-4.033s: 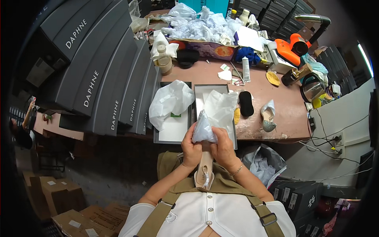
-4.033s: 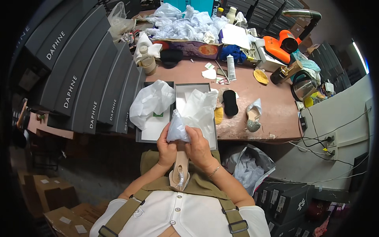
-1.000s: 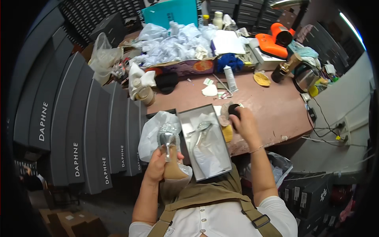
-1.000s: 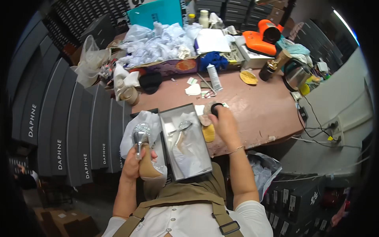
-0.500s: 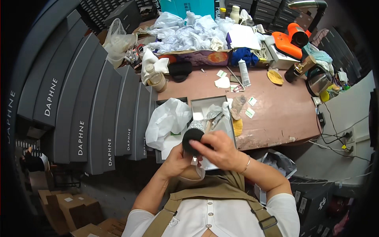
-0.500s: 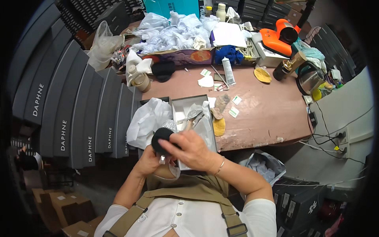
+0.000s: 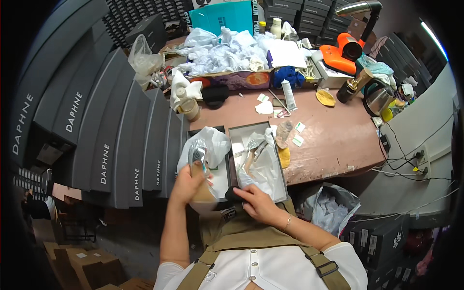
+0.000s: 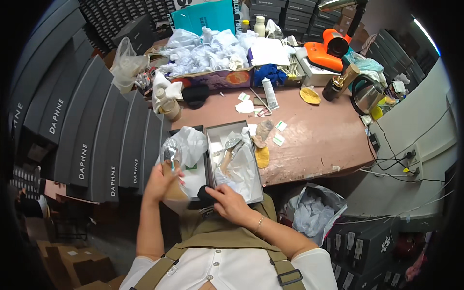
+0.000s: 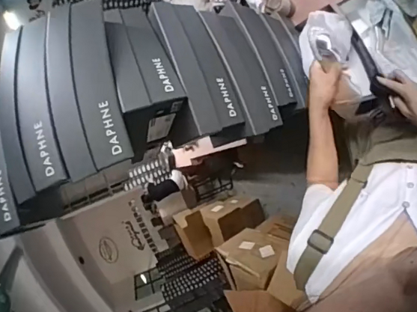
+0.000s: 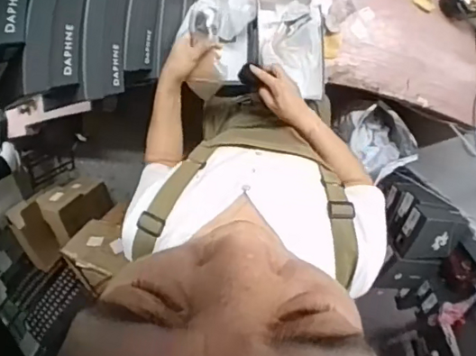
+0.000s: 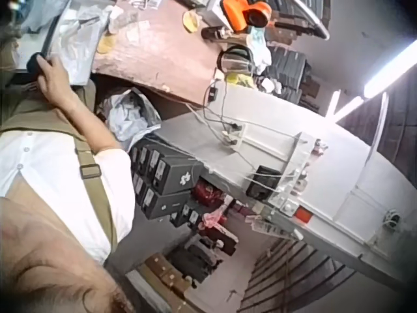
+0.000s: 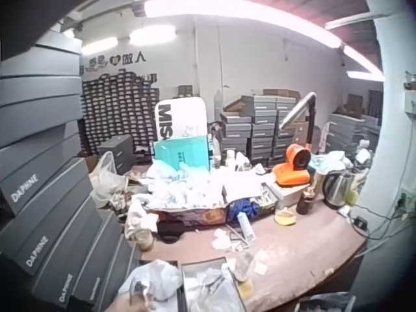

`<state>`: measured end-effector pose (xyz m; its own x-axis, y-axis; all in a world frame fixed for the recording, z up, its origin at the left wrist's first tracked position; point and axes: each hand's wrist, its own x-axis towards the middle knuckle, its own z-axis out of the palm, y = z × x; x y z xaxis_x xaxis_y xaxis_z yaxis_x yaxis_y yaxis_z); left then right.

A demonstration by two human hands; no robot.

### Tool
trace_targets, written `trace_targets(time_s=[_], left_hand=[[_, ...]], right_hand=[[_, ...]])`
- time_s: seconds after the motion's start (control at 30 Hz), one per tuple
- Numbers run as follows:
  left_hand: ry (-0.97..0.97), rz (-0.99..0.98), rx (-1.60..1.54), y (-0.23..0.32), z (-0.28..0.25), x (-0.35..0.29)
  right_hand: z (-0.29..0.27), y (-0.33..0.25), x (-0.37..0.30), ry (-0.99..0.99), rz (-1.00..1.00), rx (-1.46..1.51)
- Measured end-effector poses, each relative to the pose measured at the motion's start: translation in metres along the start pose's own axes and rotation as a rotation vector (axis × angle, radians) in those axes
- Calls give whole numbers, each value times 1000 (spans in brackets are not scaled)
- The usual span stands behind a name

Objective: Inspecting, cleaning, and packing glittery high-heeled shoes into boxes.

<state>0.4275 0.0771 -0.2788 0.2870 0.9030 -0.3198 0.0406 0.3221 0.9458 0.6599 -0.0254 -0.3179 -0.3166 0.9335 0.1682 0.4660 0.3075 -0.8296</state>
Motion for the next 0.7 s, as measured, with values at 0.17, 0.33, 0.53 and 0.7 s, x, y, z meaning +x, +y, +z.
trace_targets(time_s=[0.17,0.33,0.53,0.7], left_hand=[[58,423,1094,6,17,36],[-131,519,1670,-49,116,90],[90,483,1107,-61,107,101],[-85,251,-335,-28,63,53]], right_hand=[[-67,19,-7,329,127,60],[-64,48,-19,326,178,-257],[-51,64,-23,262,154,-382],[-59,73,-28,349,163,-1]])
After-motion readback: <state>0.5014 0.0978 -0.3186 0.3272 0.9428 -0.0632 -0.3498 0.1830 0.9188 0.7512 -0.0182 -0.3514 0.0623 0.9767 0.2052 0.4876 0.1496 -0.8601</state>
